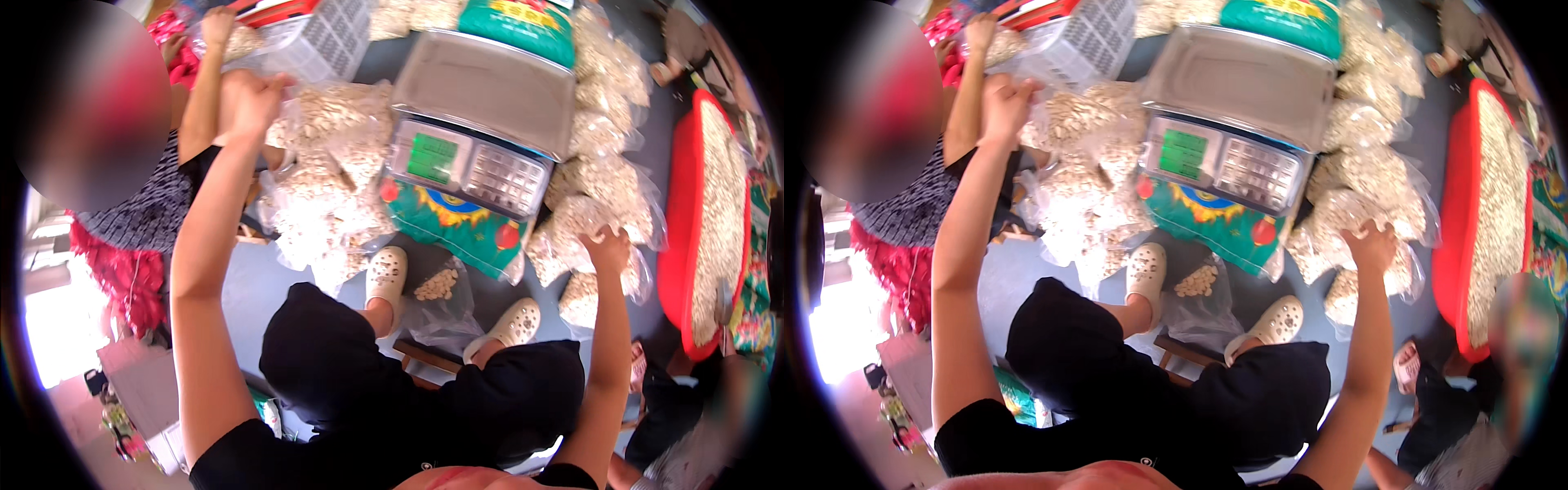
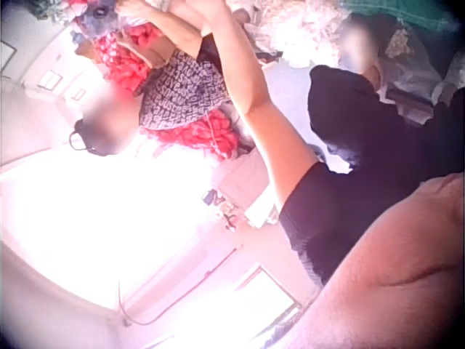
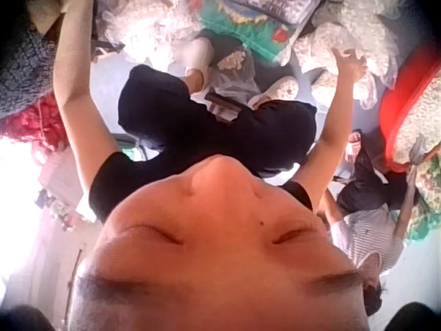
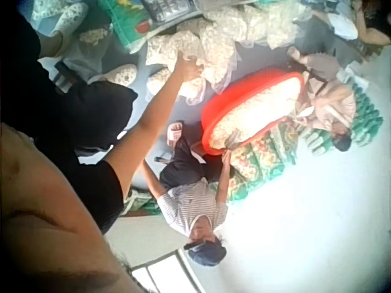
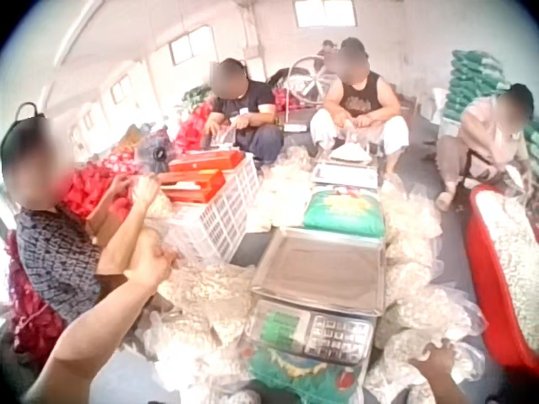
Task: The person scoops peanuts from a large red sack into small plastic bags, weighs each bag on a digital scale, and places the weighed bags on the table. The process is repeated continuously with multiple bags.
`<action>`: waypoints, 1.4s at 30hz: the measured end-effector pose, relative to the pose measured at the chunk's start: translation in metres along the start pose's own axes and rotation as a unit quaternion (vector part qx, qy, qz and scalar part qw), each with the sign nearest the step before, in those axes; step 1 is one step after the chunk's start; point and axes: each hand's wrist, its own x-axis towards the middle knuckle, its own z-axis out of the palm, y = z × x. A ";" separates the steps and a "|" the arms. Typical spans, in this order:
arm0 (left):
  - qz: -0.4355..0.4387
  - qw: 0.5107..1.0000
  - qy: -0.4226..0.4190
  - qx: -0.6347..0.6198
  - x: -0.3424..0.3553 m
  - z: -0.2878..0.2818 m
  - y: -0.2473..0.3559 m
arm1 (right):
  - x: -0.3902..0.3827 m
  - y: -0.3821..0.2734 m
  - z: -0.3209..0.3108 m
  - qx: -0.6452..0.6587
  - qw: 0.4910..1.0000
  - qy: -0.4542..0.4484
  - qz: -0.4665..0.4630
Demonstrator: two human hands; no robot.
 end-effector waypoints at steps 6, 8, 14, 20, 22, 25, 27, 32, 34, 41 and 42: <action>-0.094 0.979 -0.164 0.078 0.002 0.058 -0.120 | 0.010 -0.020 -0.012 -0.116 0.982 -0.145 0.030; -0.065 0.977 -0.163 0.124 0.005 0.080 -0.111 | 0.009 -0.015 -0.011 -0.113 0.982 -0.151 -0.026; 0.059 0.960 -0.159 0.222 -0.013 0.072 -0.061 | 0.031 0.013 0.027 -0.098 0.982 -0.122 -0.106; 0.015 0.974 -0.157 0.161 -0.016 0.029 -0.067 | 0.031 0.030 0.001 0.104 0.960 0.095 -0.242; 0.024 0.984 -0.136 0.108 -0.025 0.019 -0.073 | 0.023 0.025 -0.025 0.137 0.944 0.096 -0.286; 0.051 0.980 -0.145 0.123 -0.052 0.004 -0.041 | 0.001 -0.001 -0.087 0.176 0.918 0.135 -0.328; 0.025 0.985 -0.149 0.082 -0.069 -0.005 -0.026 | -0.017 -0.019 -0.132 0.204 0.903 0.165 -0.341; 0.047 0.986 -0.156 0.040 -0.101 -0.021 -0.006 | -0.017 -0.066 -0.218 0.390 0.886 0.142 -0.208; 0.042 0.983 -0.177 -0.004 -0.107 -0.014 0.003 | -0.004 -0.088 -0.245 0.443 0.869 0.132 -0.175; 0.052 0.962 -0.245 -0.107 -0.132 0.020 0.012 | 0.018 -0.195 -0.260 0.322 0.893 0.213 -0.230; 0.046 0.960 -0.261 -0.092 -0.138 0.021 0.012 | 0.015 -0.213 -0.251 0.300 0.904 0.211 -0.220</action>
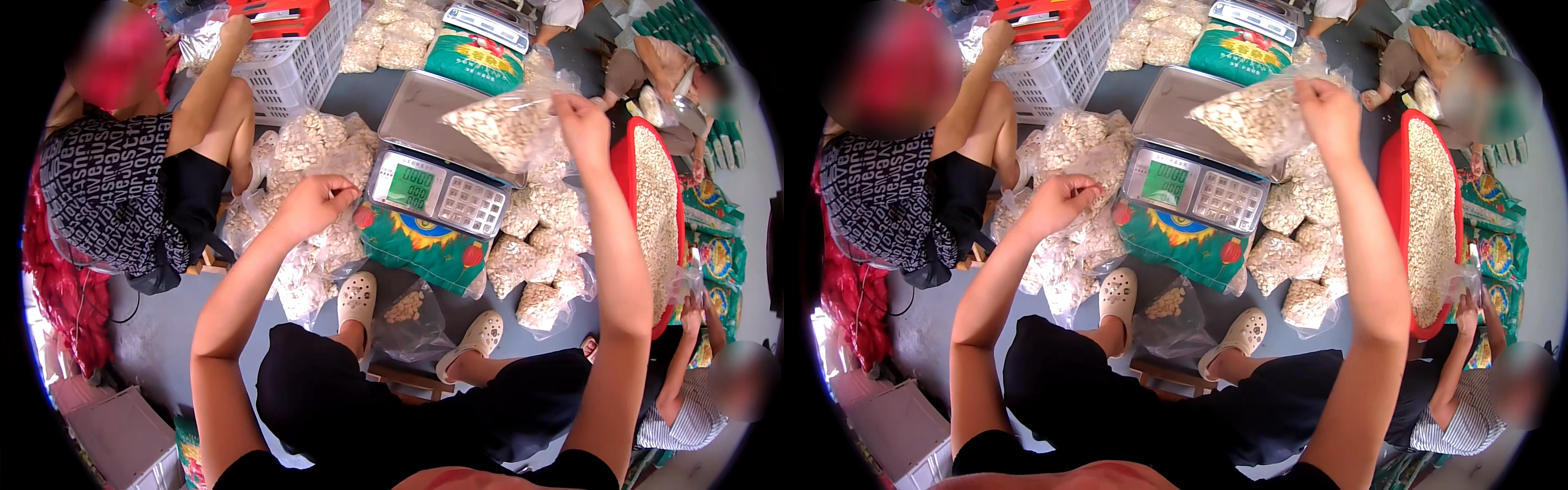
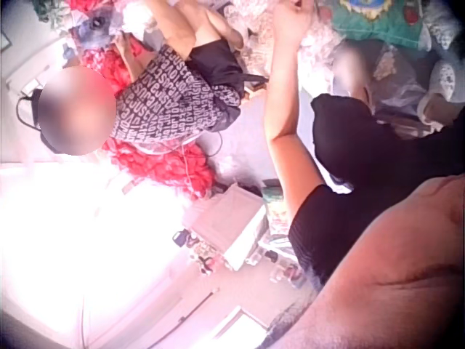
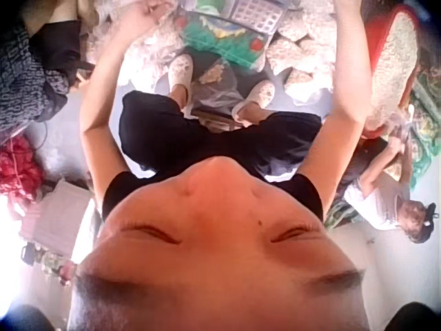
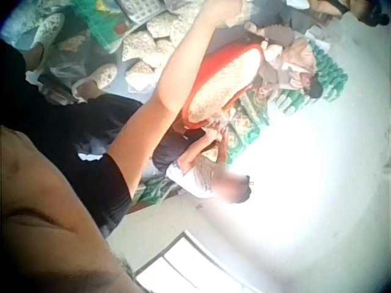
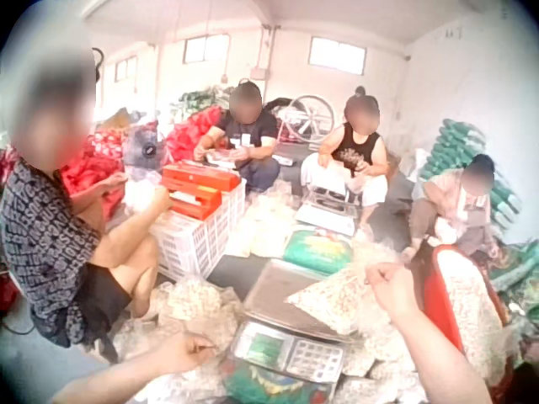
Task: The person scoops peanuts from a large red sack into small plastic bags, weighs each bag on a digital scale, and places the weighed bags on the table. The process is repeated continuously with multiple bags.
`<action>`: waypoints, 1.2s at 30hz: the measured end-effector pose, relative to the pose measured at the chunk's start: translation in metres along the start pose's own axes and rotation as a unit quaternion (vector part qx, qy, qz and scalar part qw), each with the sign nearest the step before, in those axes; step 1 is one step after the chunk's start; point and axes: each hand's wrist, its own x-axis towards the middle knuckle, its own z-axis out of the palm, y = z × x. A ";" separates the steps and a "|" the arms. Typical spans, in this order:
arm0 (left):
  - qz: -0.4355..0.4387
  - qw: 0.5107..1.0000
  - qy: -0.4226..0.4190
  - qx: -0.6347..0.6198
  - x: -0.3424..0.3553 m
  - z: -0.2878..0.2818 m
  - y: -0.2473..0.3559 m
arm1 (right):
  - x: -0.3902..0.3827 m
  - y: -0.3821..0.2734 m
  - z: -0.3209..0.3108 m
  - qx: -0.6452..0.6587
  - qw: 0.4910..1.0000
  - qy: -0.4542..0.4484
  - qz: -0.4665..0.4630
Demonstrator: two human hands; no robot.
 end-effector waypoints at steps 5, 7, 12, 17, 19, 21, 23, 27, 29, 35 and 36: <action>0.083 0.981 -0.146 0.098 -0.018 0.064 -0.049 | -0.007 0.017 0.087 -0.077 0.991 -0.073 -0.085; 0.052 0.957 -0.252 0.136 -0.020 0.089 -0.060 | -0.007 0.021 0.088 -0.001 0.998 -0.066 -0.006; 0.047 0.882 -0.422 0.204 -0.053 0.157 -0.101 | -0.079 -0.003 0.068 0.119 0.987 -0.092 -0.061; 0.052 0.815 -0.539 0.208 -0.059 0.196 -0.095 | -0.256 0.054 0.085 -0.190 0.798 -0.560 -0.118; 0.071 0.796 -0.566 0.201 -0.060 0.208 -0.090 | -0.306 0.065 0.101 -0.322 0.613 -0.719 -0.062; 0.084 0.810 -0.552 0.181 -0.064 0.207 -0.074 | -0.350 0.086 0.120 -0.299 0.651 -0.696 -0.049; 0.067 0.825 -0.532 0.178 -0.066 0.207 -0.067 | -0.371 0.090 0.140 -0.251 0.701 -0.667 -0.033; 0.035 0.935 -0.348 0.055 -0.080 0.199 -0.062 | -0.361 0.068 0.153 -0.153 0.749 -0.644 0.031; 0.068 0.946 -0.307 0.073 -0.085 0.201 -0.068 | -0.331 0.043 0.146 -0.108 0.769 -0.628 0.048; 0.059 0.944 -0.283 0.162 -0.074 0.210 -0.079 | -0.235 0.008 0.096 -0.151 0.846 -0.500 -0.104; 0.049 0.951 -0.274 0.138 -0.076 0.207 -0.083 | -0.214 -0.006 0.085 -0.087 0.899 -0.412 -0.116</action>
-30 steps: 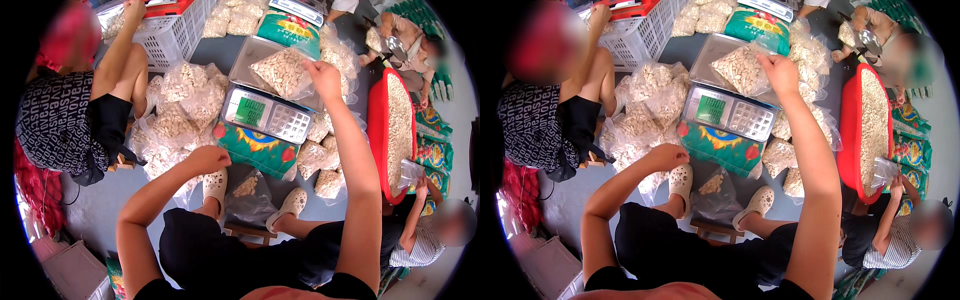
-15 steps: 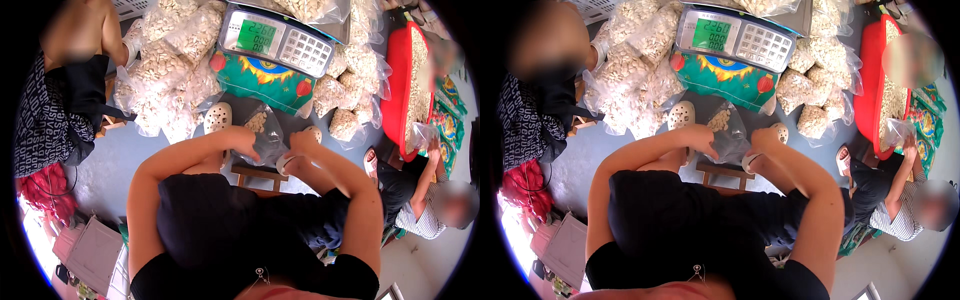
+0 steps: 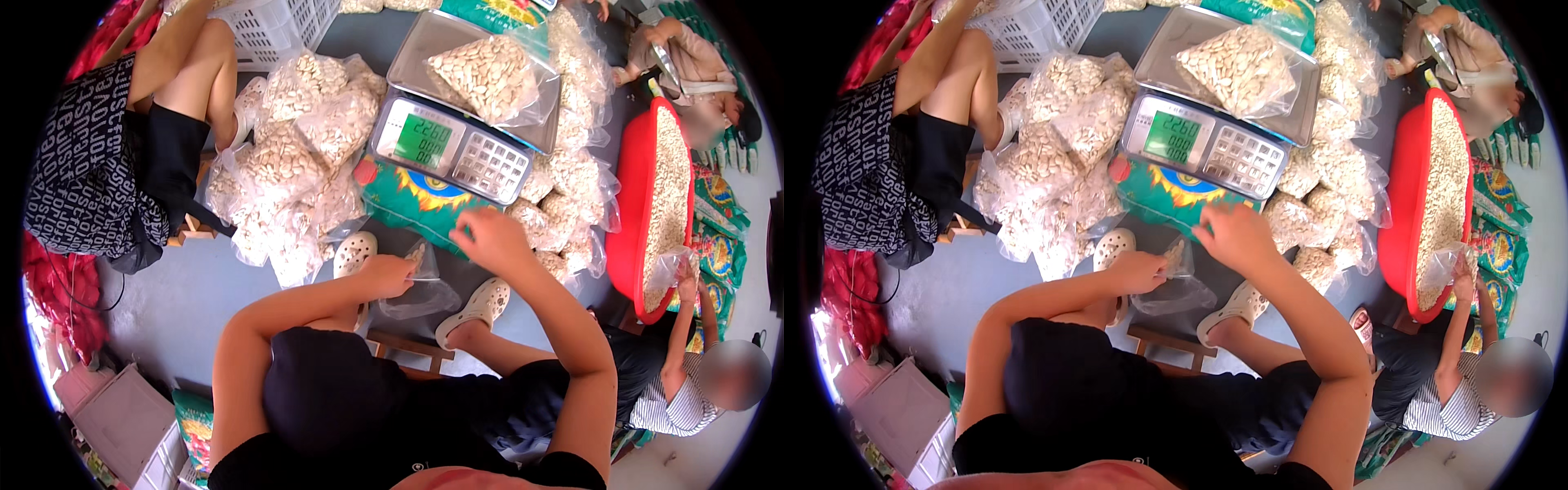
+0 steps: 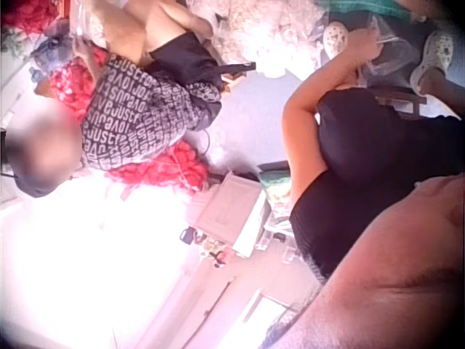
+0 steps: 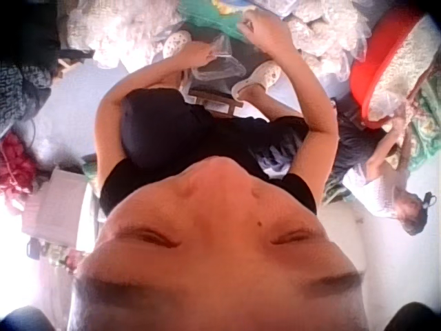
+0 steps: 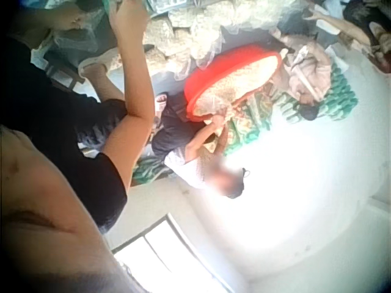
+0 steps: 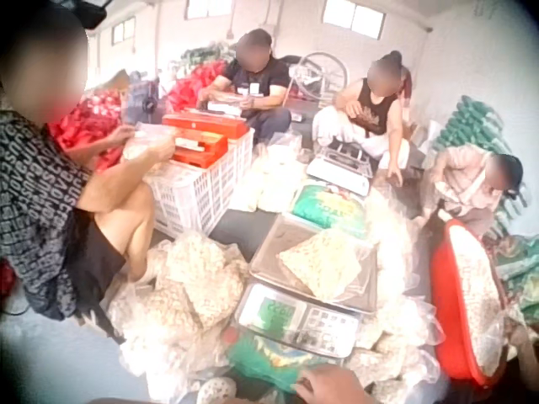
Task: The person scoops peanuts from a large red sack into small plastic bags, weighs each bag on a digital scale, and places the weighed bags on the table. The process is repeated continuously with multiple bags.
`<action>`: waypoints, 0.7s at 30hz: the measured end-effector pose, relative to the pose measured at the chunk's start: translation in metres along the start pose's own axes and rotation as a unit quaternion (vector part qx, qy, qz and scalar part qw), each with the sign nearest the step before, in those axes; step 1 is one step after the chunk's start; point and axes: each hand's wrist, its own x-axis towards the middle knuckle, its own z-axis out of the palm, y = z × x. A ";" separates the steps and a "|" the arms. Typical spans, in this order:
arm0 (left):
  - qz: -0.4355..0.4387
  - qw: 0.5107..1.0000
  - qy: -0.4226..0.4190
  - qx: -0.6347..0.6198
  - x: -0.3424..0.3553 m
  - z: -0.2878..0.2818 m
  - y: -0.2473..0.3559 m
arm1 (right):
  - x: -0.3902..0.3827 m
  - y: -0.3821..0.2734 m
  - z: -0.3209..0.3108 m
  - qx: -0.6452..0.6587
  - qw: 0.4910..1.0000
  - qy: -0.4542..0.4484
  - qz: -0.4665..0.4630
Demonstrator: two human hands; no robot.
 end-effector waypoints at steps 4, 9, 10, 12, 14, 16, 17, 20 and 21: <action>-0.011 0.998 0.031 -0.061 -0.006 -0.012 -0.005 | 0.034 -0.002 -0.091 0.071 0.922 0.376 -0.065; 0.003 0.998 0.012 -0.061 0.007 -0.016 0.011 | 0.095 0.070 -0.126 0.173 0.917 0.358 0.011; 0.006 0.998 0.013 -0.064 0.006 -0.015 0.009 | 0.106 0.067 -0.127 0.156 0.936 0.312 0.041; 0.015 0.997 0.018 -0.069 0.006 -0.014 0.004 | 0.117 0.060 -0.133 0.017 0.964 0.250 0.093; 0.009 0.996 0.027 -0.079 0.001 -0.008 -0.007 | 0.120 0.021 -0.149 -0.213 0.948 0.202 0.122; 0.003 0.995 0.029 -0.093 0.001 -0.007 -0.010 | 0.131 0.019 -0.151 -0.226 0.953 0.154 0.127; 0.004 0.995 0.030 -0.097 0.003 -0.009 -0.010 | 0.146 0.031 -0.150 -0.236 0.954 0.140 0.124; -0.008 0.996 0.009 -0.092 0.000 -0.015 -0.009 | 0.170 0.033 -0.140 -0.152 0.975 0.159 0.043; -0.016 0.995 0.006 -0.101 -0.002 -0.019 -0.010 | 0.177 0.029 -0.137 -0.105 0.979 0.174 0.003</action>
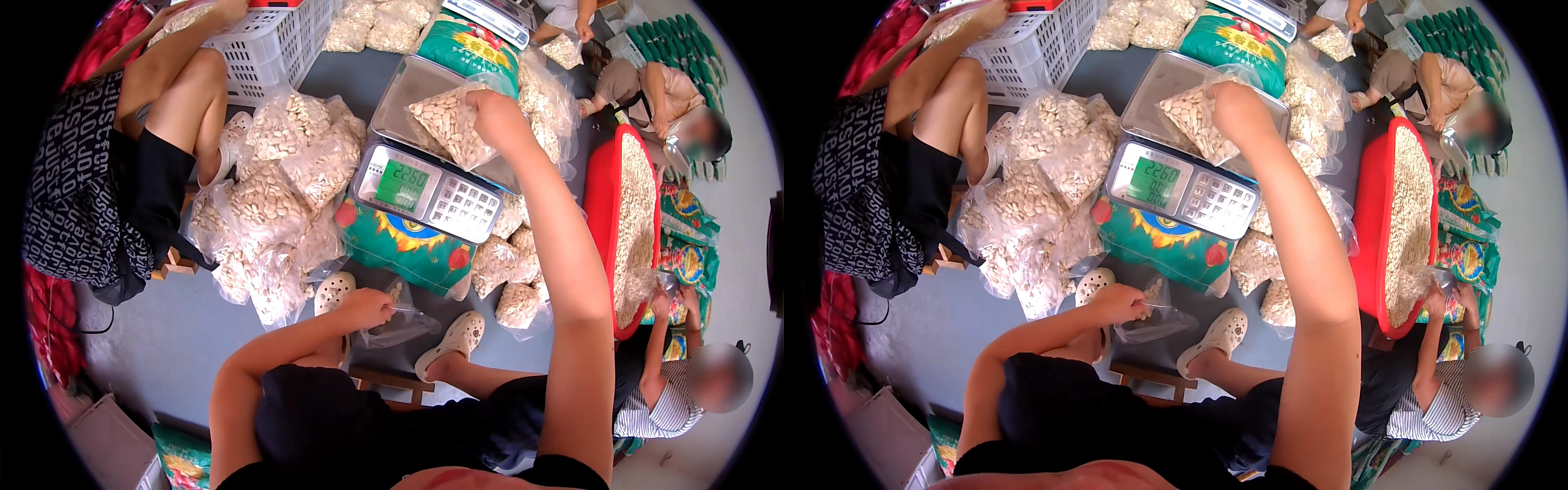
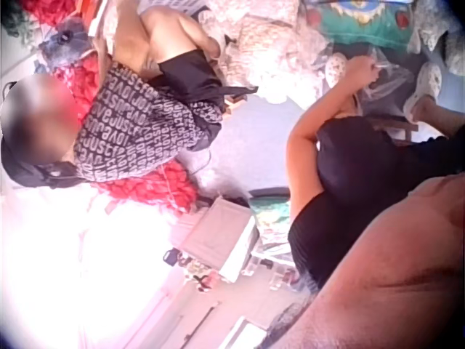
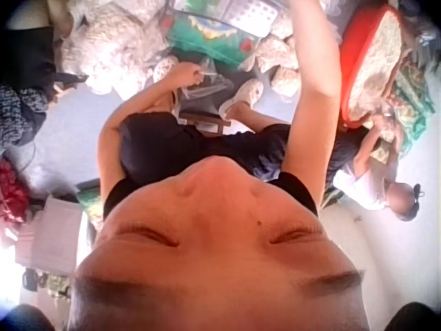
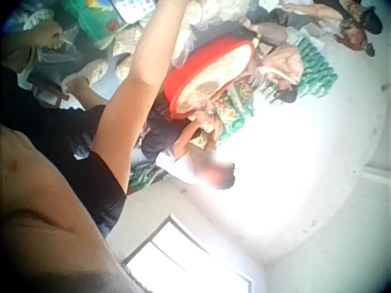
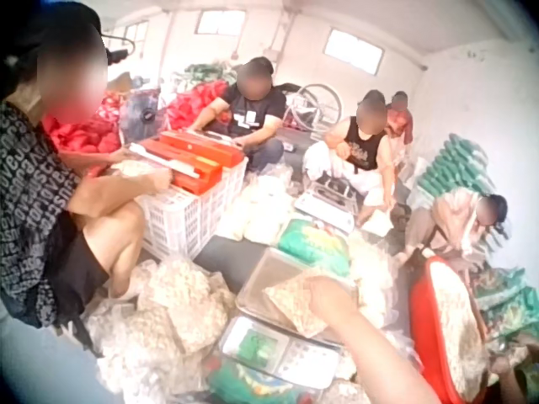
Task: The person scoops peanuts from a large red sack into small plastic bags, weighs each bag on a digital scale, and places the weighed bags on the table. The process is repeated continuously with multiple bags.
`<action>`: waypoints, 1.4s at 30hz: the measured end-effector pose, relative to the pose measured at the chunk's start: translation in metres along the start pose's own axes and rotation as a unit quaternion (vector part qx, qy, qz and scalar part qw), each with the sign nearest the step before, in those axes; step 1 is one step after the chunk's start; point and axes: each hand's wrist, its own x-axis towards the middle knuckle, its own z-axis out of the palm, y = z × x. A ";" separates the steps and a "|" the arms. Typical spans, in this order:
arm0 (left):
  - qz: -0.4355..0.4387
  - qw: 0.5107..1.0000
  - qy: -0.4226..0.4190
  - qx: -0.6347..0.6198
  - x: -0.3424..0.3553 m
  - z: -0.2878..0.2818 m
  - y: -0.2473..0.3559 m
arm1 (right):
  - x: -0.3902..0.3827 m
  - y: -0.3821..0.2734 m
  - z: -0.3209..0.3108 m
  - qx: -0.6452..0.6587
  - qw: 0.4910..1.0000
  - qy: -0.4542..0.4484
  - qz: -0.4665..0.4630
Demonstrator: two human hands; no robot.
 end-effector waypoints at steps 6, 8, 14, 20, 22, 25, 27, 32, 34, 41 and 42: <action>-0.015 0.999 -0.004 -0.029 -0.004 -0.007 -0.003 | 0.019 0.035 0.018 -0.045 0.980 -0.046 0.189; -0.004 1.000 0.005 -0.019 -0.002 -0.007 0.001 | 0.012 0.061 0.017 -0.089 0.973 -0.109 0.183; -0.018 1.000 0.001 -0.010 -0.002 -0.008 0.004 | 0.014 0.018 0.020 -0.133 0.976 -0.077 0.156; -0.006 1.000 0.024 0.010 0.005 -0.005 0.005 | 0.036 0.042 0.064 -0.156 0.986 -0.037 0.035; -0.021 1.000 0.008 -0.006 0.004 -0.008 0.006 | 0.039 0.042 0.065 -0.116 0.987 -0.078 0.083; -0.029 1.000 0.006 -0.005 0.002 -0.007 0.003 | 0.050 0.034 0.059 -0.098 0.969 -0.161 0.162; -0.018 1.000 0.003 0.007 0.005 -0.006 0.004 | 0.065 0.044 0.065 -0.078 0.957 -0.166 0.226; -0.017 1.000 -0.005 0.015 0.008 -0.002 0.005 | 0.060 0.036 0.063 -0.053 0.971 -0.078 0.217; -0.009 1.000 0.002 0.012 0.008 -0.001 0.004 | 0.056 0.040 0.058 -0.048 0.979 -0.064 0.189; 0.003 1.000 0.007 -0.006 0.012 0.008 -0.002 | 0.057 0.050 0.048 0.096 0.965 0.001 0.245; -0.006 1.000 0.005 -0.022 0.011 0.008 -0.004 | 0.059 0.046 0.043 0.146 0.951 -0.015 0.271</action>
